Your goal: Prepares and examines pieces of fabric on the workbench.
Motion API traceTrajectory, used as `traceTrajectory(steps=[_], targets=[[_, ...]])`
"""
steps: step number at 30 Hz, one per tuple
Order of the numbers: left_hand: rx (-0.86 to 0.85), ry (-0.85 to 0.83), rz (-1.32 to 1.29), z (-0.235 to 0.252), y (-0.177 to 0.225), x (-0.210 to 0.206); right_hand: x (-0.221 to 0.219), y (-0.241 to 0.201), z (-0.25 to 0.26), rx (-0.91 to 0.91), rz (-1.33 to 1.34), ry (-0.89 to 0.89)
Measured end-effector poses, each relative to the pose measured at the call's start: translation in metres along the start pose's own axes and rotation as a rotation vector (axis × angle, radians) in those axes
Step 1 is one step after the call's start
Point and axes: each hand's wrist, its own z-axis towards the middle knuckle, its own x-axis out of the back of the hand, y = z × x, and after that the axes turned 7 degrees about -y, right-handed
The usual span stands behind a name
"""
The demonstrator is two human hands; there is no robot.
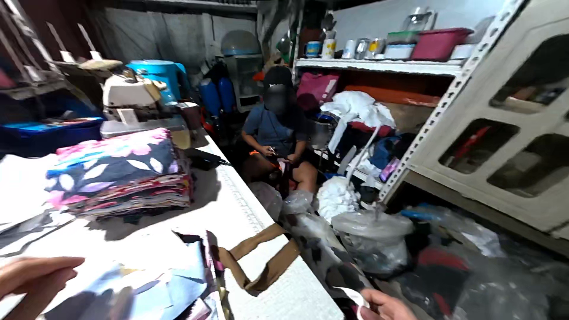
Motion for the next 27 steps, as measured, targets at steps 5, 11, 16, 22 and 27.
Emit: traceTrajectory(steps=[5,11,16,22,27], targets=[[-0.017,0.031,-0.205,0.009,0.047,0.004,-0.059,-0.119,0.035,0.342,0.037,-0.365],[0.069,-0.257,-0.584,0.015,0.081,-0.007,-0.161,-0.189,0.078,0.42,0.15,-0.743],[0.23,-0.157,-0.706,0.01,0.068,-0.006,-0.199,-0.179,0.118,0.244,0.074,-0.929],[0.429,-0.086,-0.515,0.007,0.053,0.009,-0.194,-0.161,0.141,0.285,-0.549,-0.927],[0.483,-0.042,-0.676,0.022,0.063,0.016,-0.205,-0.178,0.127,0.518,-0.587,-0.735]])
